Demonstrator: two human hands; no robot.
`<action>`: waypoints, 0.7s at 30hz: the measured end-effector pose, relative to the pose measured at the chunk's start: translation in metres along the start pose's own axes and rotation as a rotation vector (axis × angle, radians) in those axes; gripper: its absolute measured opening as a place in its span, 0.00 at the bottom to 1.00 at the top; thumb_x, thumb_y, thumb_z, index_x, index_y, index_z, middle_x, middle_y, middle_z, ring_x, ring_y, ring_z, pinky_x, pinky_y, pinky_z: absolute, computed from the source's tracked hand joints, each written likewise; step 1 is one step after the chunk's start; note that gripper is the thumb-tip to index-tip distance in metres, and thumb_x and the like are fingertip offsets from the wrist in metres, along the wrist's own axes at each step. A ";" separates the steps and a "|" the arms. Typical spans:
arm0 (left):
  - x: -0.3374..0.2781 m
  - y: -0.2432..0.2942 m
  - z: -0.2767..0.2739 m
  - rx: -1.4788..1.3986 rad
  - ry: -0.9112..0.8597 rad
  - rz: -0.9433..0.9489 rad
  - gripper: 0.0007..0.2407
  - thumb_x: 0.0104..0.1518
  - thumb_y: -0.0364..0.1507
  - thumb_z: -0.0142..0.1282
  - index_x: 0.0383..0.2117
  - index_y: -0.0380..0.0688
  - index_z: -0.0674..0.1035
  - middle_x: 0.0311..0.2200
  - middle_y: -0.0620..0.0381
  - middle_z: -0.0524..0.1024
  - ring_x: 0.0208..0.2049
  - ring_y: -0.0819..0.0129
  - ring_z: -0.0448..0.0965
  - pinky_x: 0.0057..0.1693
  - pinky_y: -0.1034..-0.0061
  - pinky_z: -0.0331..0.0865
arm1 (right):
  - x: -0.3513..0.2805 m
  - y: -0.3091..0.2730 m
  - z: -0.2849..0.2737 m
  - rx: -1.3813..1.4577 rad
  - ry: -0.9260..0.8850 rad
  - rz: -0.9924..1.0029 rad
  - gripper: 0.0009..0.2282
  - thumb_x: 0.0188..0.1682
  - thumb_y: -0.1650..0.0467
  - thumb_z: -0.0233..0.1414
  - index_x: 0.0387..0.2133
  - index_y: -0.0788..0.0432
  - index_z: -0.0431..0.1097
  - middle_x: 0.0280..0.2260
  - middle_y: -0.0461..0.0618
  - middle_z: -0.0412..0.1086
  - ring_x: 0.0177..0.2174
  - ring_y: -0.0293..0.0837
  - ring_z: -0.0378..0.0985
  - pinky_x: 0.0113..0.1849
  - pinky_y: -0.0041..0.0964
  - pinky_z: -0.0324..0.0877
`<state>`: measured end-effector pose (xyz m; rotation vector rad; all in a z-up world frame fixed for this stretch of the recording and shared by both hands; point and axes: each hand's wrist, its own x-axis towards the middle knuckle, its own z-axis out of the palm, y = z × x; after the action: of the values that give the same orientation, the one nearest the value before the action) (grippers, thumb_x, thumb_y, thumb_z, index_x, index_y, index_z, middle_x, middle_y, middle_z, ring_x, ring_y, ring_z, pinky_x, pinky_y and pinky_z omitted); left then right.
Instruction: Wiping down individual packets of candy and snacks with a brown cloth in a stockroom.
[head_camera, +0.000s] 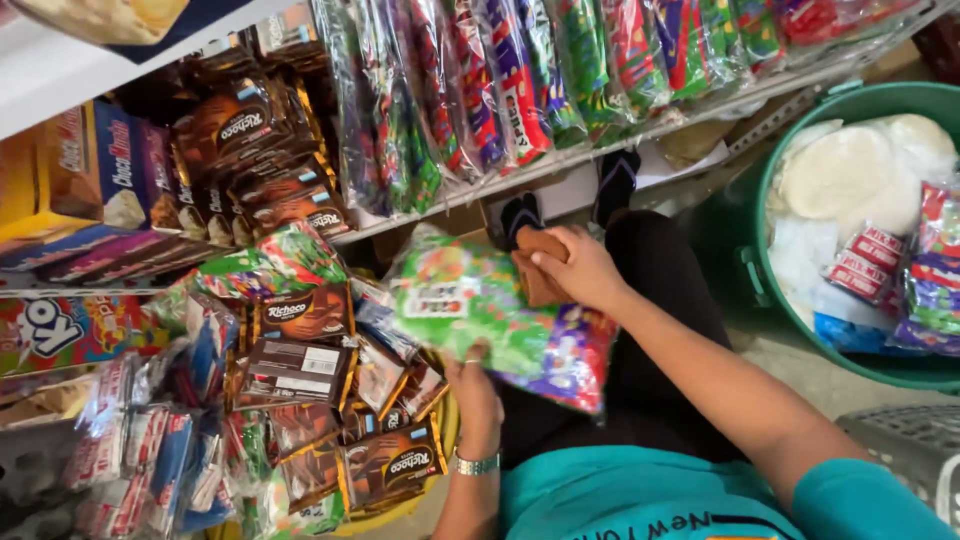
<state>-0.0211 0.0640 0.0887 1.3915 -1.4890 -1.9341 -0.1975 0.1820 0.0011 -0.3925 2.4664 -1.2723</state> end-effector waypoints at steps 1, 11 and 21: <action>-0.005 0.022 0.007 -0.188 0.063 -0.039 0.19 0.53 0.28 0.62 0.52 0.41 0.78 0.45 0.56 0.76 0.44 0.67 0.73 0.58 0.63 0.67 | 0.000 -0.007 -0.002 0.011 -0.032 -0.050 0.18 0.45 0.59 0.61 0.48 0.49 0.74 0.39 0.61 0.73 0.43 0.66 0.77 0.44 0.57 0.72; -0.003 -0.037 -0.002 0.074 0.059 -0.144 0.22 0.58 0.37 0.63 0.56 0.40 0.77 0.51 0.45 0.78 0.53 0.61 0.76 0.63 0.59 0.65 | -0.074 -0.081 0.009 -0.353 -0.060 -0.527 0.17 0.53 0.54 0.46 0.43 0.51 0.72 0.32 0.60 0.70 0.31 0.67 0.75 0.35 0.63 0.68; 0.014 -0.068 -0.007 0.002 0.152 0.001 0.21 0.57 0.33 0.64 0.57 0.45 0.75 0.50 0.51 0.78 0.47 0.68 0.77 0.59 0.65 0.71 | -0.045 -0.032 0.003 -0.339 -0.024 -0.537 0.10 0.49 0.64 0.49 0.43 0.41 0.72 0.37 0.52 0.68 0.35 0.62 0.75 0.34 0.56 0.72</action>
<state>-0.0025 0.0773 0.0223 1.5022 -1.4211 -1.7827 -0.1525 0.1800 0.0335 -1.2133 2.6525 -0.9978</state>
